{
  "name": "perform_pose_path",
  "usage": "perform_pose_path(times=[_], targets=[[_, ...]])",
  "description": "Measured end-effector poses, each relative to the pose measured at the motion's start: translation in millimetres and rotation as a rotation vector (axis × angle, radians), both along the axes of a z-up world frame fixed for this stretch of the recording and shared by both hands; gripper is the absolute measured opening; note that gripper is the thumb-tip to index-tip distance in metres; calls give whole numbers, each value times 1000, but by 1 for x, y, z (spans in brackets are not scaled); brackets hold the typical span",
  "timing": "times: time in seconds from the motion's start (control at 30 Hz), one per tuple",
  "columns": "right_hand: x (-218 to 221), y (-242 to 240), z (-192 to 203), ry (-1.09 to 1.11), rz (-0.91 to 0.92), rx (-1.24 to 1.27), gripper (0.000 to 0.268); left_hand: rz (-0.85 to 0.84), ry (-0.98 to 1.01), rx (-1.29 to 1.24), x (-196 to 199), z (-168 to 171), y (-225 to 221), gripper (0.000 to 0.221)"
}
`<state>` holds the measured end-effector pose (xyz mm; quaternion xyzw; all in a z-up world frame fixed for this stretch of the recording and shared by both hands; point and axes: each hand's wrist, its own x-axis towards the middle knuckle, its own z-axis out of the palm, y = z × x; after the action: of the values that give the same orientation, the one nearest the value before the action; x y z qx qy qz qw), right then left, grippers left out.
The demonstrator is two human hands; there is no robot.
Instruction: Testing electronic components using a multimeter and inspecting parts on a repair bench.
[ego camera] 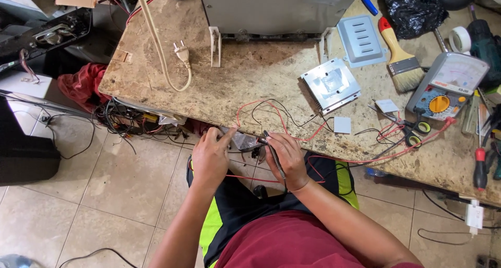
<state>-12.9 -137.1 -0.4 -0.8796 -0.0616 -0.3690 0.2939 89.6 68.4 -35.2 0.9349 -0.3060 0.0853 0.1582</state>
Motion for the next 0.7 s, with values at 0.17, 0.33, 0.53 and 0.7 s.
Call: perform_pose_path(times=[0.17,0.33,0.53,0.7], targets=[[-1,-4,-9,-27,4,-28,23,-9,-50,-13,-1,6,-1,47],[-1,-6,-12,-38,2,-27,23,-7,-63,1,-1,9,-2,48],[-1,-6,-10,-40,32,-18,23,10,-77,14,-1,4,-1,48],[-1,-5,-10,-39,25,-35,24,8,-54,-14,-2,10,-2,45]])
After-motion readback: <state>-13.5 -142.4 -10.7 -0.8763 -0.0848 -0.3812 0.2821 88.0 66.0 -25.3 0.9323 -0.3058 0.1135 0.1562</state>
